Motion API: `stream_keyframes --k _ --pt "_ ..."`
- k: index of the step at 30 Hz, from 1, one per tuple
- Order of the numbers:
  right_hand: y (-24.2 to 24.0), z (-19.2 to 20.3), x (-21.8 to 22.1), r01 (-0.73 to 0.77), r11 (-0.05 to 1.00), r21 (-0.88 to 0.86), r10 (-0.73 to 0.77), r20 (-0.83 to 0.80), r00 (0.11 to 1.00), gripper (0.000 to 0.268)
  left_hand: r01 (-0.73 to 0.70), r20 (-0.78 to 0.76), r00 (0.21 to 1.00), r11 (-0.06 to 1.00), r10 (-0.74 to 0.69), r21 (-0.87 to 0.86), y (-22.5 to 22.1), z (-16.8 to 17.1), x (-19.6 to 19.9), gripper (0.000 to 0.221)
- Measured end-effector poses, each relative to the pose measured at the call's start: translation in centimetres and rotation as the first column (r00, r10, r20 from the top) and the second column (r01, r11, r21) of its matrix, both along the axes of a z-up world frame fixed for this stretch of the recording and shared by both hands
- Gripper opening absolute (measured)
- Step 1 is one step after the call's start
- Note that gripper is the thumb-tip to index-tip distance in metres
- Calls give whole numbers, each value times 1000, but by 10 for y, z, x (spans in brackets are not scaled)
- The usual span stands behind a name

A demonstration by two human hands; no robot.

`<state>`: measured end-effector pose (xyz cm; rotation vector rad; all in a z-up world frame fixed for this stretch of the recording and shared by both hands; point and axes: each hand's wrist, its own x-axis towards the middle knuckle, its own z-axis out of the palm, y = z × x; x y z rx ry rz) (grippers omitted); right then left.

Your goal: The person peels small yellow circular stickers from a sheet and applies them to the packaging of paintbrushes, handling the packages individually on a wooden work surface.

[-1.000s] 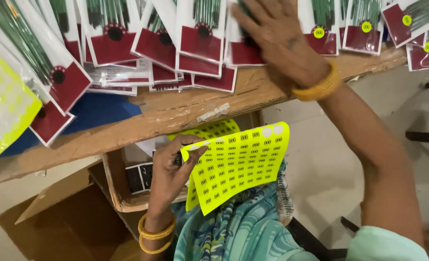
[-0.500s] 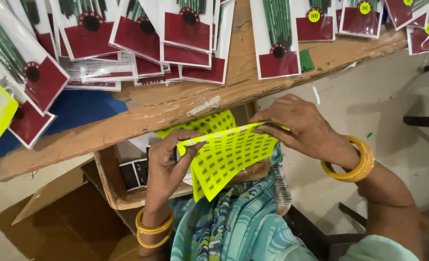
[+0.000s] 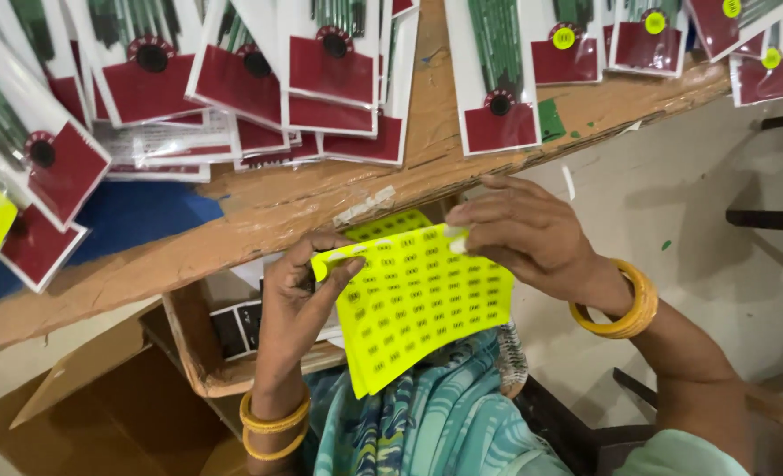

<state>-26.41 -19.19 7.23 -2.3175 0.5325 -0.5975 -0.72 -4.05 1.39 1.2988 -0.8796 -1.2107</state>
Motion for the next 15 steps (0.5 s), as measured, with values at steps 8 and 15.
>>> stream_keyframes --k 8,15 --pt "-92 -11 -21 223 964 141 -199 -170 965 14 6 122 992 999 -11 44 -6 0 2 11" --pt "-119 -28 -20 175 980 95 -145 -259 955 16 4 151 988 997 -15 75 -8 -5 5 13"
